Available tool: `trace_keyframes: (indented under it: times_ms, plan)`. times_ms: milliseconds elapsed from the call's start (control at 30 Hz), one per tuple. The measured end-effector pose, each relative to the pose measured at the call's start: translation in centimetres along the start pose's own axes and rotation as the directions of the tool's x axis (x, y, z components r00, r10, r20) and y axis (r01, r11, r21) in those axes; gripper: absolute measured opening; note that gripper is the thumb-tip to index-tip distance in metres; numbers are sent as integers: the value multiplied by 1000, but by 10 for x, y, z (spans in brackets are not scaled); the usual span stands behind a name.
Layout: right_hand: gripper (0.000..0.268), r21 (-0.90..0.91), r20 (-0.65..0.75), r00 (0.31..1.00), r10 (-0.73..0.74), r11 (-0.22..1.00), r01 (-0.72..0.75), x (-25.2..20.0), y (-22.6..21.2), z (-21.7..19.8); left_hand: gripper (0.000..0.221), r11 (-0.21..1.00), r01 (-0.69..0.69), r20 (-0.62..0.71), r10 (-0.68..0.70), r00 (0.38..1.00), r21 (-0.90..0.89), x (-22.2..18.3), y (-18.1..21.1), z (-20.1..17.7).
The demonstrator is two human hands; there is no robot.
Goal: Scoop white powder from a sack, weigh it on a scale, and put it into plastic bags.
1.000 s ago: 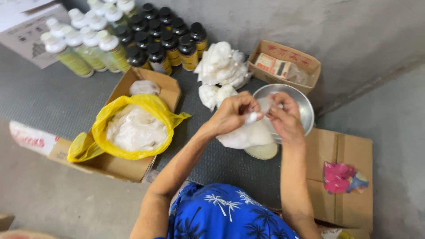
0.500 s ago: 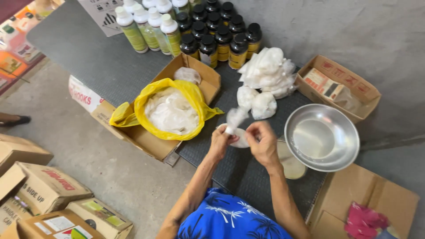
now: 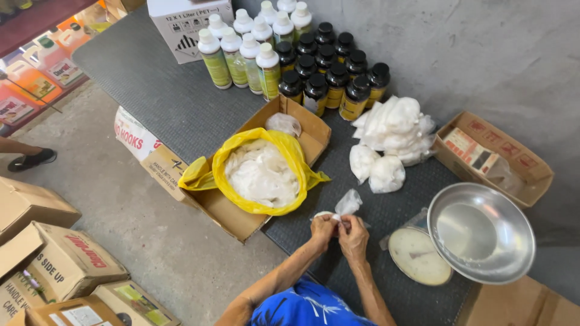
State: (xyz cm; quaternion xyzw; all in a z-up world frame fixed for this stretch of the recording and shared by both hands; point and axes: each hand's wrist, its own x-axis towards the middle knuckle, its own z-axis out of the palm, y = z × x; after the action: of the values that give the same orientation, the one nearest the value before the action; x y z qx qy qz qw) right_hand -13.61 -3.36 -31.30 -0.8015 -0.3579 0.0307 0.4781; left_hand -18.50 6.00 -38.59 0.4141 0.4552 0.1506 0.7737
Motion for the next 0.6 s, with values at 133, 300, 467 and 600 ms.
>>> trace_keyframes:
  times_ms: [133,300,467,600]
  plan:
    - [9,2,-12,997,73,997,-73,-1,5,8,15,990,-87,-5,88,996,112,-2,0,-3]
    - [11,-20,-39,991,124,992,-125,0,13,6,23,964,-220,-36,228,973,151,-11,-3,2]
    - [12,146,-36,958,284,950,-277,6,56,17,24,971,-235,-5,235,972,32,-10,-12,9]
    - [9,321,90,917,388,861,-395,12,87,33,17,965,-262,-26,261,965,-23,-12,-5,8]
